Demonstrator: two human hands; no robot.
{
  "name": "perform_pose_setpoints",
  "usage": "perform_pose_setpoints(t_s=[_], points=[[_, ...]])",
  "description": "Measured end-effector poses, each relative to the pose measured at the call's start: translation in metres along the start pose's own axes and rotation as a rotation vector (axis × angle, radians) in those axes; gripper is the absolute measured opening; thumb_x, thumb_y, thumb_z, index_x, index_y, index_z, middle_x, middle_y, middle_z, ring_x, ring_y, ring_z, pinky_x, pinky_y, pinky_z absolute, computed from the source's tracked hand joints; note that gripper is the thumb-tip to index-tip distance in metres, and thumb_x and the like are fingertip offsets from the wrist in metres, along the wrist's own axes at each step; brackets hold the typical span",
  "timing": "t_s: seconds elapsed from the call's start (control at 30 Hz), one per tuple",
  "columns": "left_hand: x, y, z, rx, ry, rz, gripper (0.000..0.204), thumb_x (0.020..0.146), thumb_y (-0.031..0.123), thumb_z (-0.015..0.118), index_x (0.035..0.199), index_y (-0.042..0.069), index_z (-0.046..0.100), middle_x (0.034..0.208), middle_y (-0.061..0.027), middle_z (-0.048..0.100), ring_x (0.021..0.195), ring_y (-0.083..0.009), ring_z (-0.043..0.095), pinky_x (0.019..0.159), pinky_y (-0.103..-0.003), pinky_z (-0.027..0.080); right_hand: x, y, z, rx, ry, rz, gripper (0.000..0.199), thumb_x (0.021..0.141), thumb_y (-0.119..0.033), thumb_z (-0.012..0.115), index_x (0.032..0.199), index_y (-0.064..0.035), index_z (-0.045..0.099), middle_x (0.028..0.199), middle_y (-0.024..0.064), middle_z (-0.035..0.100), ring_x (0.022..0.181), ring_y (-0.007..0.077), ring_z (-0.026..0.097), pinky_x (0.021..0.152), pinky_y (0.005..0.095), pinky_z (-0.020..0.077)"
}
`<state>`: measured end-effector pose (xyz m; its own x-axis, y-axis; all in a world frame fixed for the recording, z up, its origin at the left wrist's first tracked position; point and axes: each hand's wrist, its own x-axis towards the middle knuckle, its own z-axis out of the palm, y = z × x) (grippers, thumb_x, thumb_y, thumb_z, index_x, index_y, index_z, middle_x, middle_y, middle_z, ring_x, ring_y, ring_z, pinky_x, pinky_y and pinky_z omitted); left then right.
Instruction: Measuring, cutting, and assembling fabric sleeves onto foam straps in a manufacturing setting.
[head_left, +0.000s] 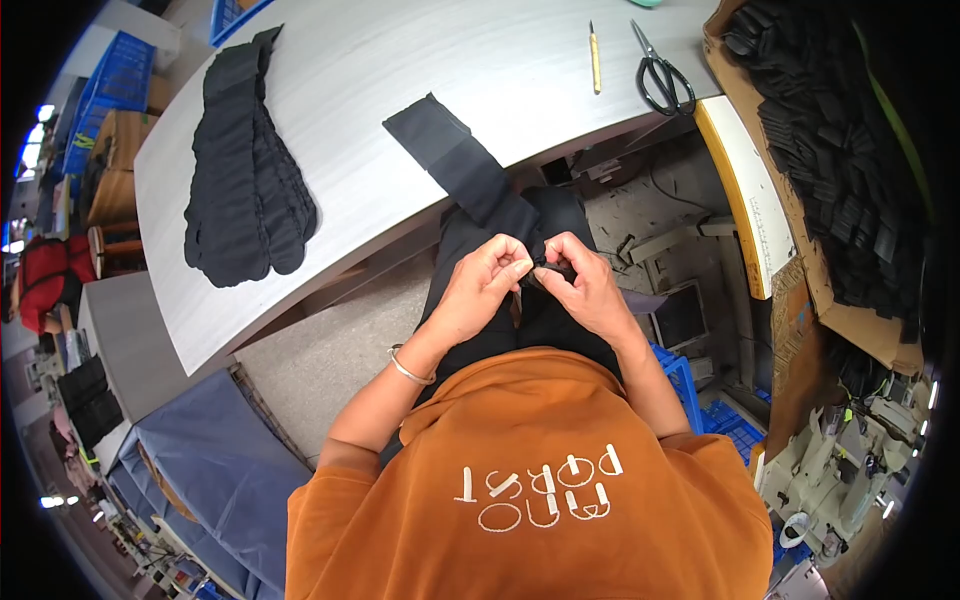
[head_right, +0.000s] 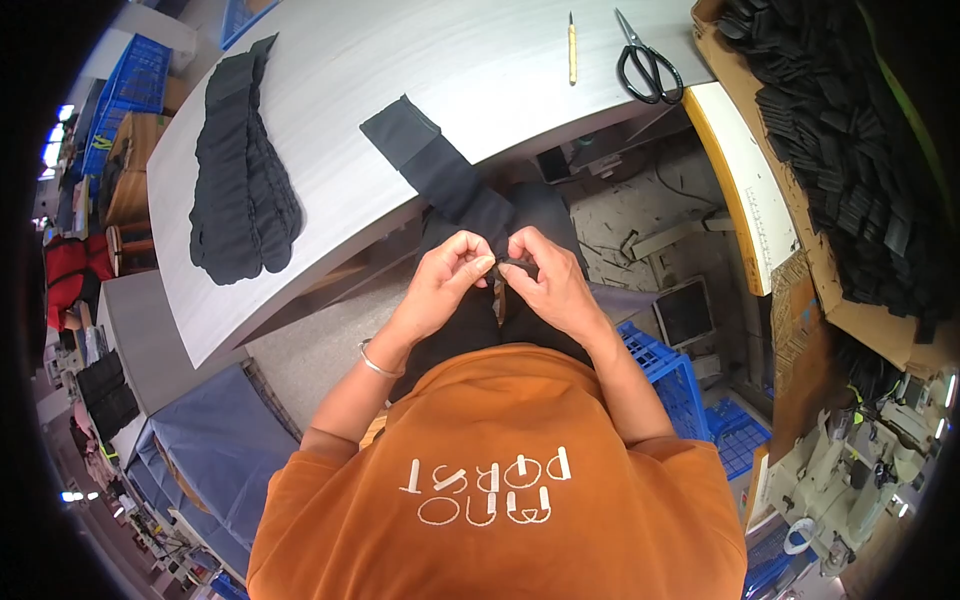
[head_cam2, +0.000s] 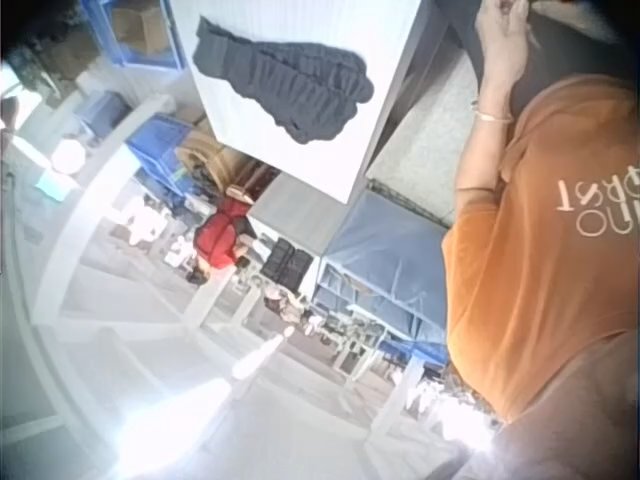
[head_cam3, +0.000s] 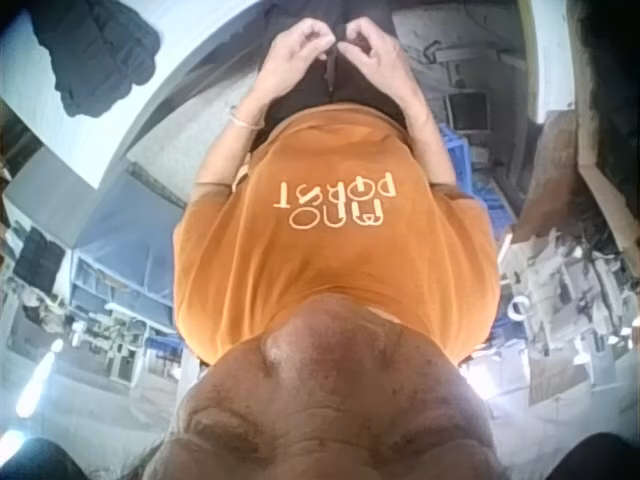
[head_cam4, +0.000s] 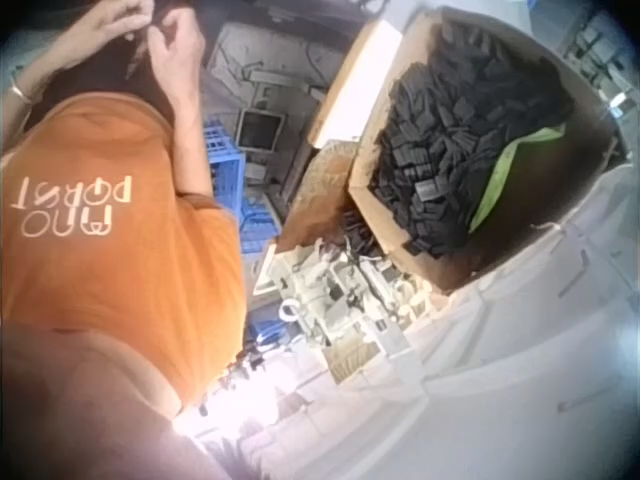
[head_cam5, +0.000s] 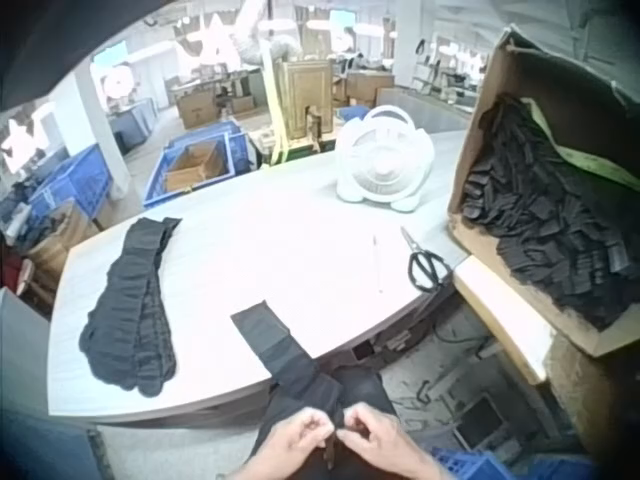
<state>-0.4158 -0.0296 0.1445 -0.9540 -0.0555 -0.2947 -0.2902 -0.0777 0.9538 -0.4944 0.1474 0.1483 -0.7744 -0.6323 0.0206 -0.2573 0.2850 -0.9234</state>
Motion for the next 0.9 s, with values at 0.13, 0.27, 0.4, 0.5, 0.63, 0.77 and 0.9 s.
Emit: perform_pose_setpoints(t_s=[0.13, 0.27, 0.4, 0.5, 0.63, 0.77, 0.9], points=[[0.005, -0.002, 0.001, -0.418, -0.101, -0.063, 0.012, 0.093, 0.009, 0.066, 0.101, 0.003, 0.059, 0.090, -0.0008, 0.061, 0.080, -0.0089, 0.062, 0.075, -0.023, 0.052, -0.002, -0.005, -0.012, 0.014, -0.003, 0.075, 0.019, 0.083, -0.005, 0.068, 0.092, -0.0039, 0.052, 0.075, 0.0021, 0.051, 0.061, 0.0097, 0.042, 0.051, 0.0254, 0.0351], [0.010, -0.002, 0.006, -0.504, -0.130, -0.237, 0.014, 0.090, 0.005, 0.069, 0.100, 0.002, 0.061, 0.091, -0.0042, 0.065, 0.078, -0.0124, 0.066, 0.071, -0.025, 0.056, -0.005, -0.005, -0.023, 0.078, -0.016, 0.046, 0.017, 0.084, -0.007, 0.067, 0.092, -0.0036, 0.053, 0.076, 0.0040, 0.054, 0.064, 0.0122, 0.048, 0.055, 0.0275, 0.0400], [0.006, -0.005, 0.004, -0.387, -0.117, -0.241, 0.013, 0.086, 0.004, 0.072, 0.096, 0.001, 0.063, 0.084, -0.0059, 0.065, 0.072, -0.0127, 0.064, 0.066, -0.024, 0.052, -0.010, 0.007, -0.016, 0.047, -0.050, -0.015, 0.017, 0.080, -0.008, 0.068, 0.090, -0.0048, 0.055, 0.079, 0.0085, 0.057, 0.070, 0.0209, 0.057, 0.064, 0.0328, 0.0465], [0.003, -0.009, -0.003, -0.269, -0.117, -0.275, 0.011, 0.085, 0.002, 0.071, 0.092, 0.001, 0.063, 0.082, -0.0056, 0.065, 0.071, -0.0123, 0.063, 0.065, -0.024, 0.051, -0.020, 0.003, -0.009, 0.020, -0.011, -0.008, 0.017, 0.079, -0.011, 0.065, 0.085, -0.0053, 0.051, 0.078, 0.0115, 0.058, 0.076, 0.0319, 0.062, 0.064, 0.0411, 0.0462], [0.008, -0.017, -0.004, -0.129, -0.134, -0.303, 0.009, 0.085, 0.002, 0.071, 0.089, 0.002, 0.063, 0.079, -0.0045, 0.065, 0.069, -0.0122, 0.062, 0.066, -0.024, 0.051, -0.041, 0.019, 0.017, -0.055, 0.209, -0.032, 0.012, 0.081, -0.011, 0.061, 0.088, -0.0087, 0.051, 0.080, 0.0100, 0.061, 0.081, 0.0341, 0.061, 0.071, 0.0442, 0.0456], [0.006, -0.017, 0.002, -0.056, -0.162, -0.259, 0.009, 0.085, 0.000, 0.071, 0.089, 0.002, 0.063, 0.079, -0.0036, 0.065, 0.069, -0.0113, 0.061, 0.067, -0.023, 0.050, -0.053, 0.020, 0.032, -0.140, 0.358, -0.061, 0.014, 0.082, -0.011, 0.062, 0.088, -0.0076, 0.049, 0.079, 0.0088, 0.062, 0.080, 0.0311, 0.061, 0.074, 0.0430, 0.0449], [0.002, -0.012, 0.020, 0.120, -0.176, -0.156, 0.008, 0.087, 0.001, 0.070, 0.089, 0.001, 0.062, 0.079, -0.0010, 0.062, 0.070, -0.0089, 0.057, 0.068, -0.021, 0.047, -0.062, 0.019, 0.030, -0.047, 0.330, 0.152, 0.026, 0.077, -0.014, 0.067, 0.097, -0.0039, 0.053, 0.083, 0.0178, 0.064, 0.084, 0.0368, 0.063, 0.078, 0.0457, 0.0463]])
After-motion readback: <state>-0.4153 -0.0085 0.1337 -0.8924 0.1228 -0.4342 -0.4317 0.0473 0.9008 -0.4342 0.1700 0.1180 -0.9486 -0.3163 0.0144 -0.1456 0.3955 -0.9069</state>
